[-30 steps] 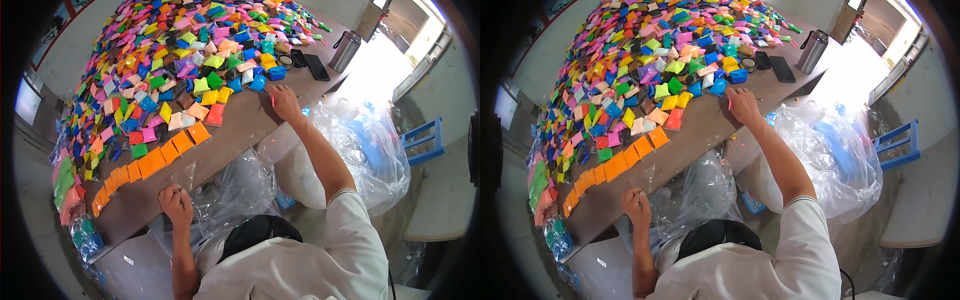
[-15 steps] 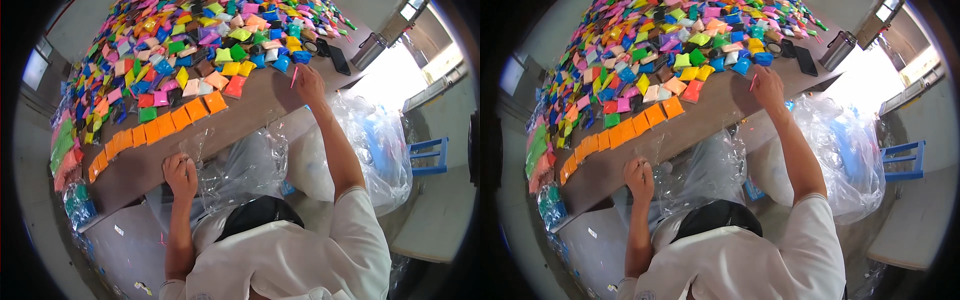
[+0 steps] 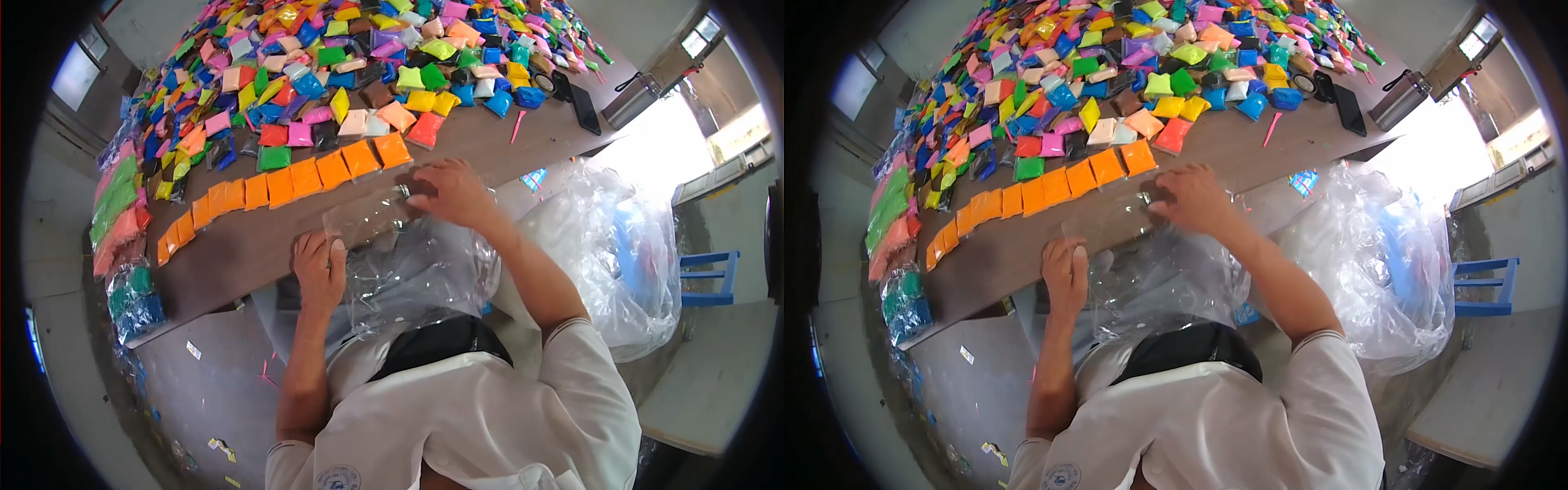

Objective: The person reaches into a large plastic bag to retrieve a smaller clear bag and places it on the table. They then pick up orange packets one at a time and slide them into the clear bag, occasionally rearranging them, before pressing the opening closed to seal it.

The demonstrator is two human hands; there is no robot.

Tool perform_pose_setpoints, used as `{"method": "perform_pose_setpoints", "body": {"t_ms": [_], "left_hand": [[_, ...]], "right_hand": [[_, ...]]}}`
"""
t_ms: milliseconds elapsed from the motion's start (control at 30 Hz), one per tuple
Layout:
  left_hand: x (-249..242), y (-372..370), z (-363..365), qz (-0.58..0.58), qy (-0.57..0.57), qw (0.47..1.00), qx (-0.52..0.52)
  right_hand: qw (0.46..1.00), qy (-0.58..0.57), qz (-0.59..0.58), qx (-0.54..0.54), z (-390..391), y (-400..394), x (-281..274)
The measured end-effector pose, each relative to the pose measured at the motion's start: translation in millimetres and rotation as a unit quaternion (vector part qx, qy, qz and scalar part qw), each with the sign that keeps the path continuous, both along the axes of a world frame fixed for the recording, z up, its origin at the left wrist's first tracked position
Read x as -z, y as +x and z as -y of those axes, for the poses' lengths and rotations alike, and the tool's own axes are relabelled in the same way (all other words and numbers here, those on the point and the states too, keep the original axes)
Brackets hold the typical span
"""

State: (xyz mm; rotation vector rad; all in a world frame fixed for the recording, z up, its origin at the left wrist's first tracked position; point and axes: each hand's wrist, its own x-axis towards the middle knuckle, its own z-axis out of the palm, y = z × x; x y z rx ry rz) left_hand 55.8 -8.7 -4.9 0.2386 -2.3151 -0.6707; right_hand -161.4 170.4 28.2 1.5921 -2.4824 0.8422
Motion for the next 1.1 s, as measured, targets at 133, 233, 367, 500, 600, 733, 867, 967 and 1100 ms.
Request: {"method": "perform_pose_setpoints", "body": {"t_ms": [133,233,367,500,600,733,867,967,1100], "left_hand": [[-5,13,1,0.029,0.088,0.996,0.020],[-6,20,2,0.042,0.154,0.987,0.035],[-16,25,6,0.053,0.207,0.975,0.060],[-17,33,13,0.083,0.352,0.931,0.052],[-19,38,18,0.062,0.407,0.909,0.063],[-34,43,17,0.074,0.466,0.880,0.048],[-27,44,13,0.040,0.493,0.869,0.019],[-23,44,10,0.015,0.489,0.872,0.027],[-27,41,4,0.031,0.456,0.888,0.047]], "right_hand": [[0.985,0.021,0.169,-0.006,-6,0,-30],[0.982,-0.025,0.182,-0.033,-8,17,-62],[0.990,-0.039,0.120,-0.065,-5,42,-94],[0.989,-0.102,0.017,-0.106,-3,62,-114],[0.985,-0.123,0.035,-0.116,-6,74,-122],[0.987,-0.131,0.035,-0.091,-6,76,-119],[0.953,-0.252,-0.167,-0.014,-3,67,-124],[0.959,-0.262,-0.082,-0.070,-19,77,-116],[0.988,-0.103,-0.025,-0.115,-9,87,-87]]}}
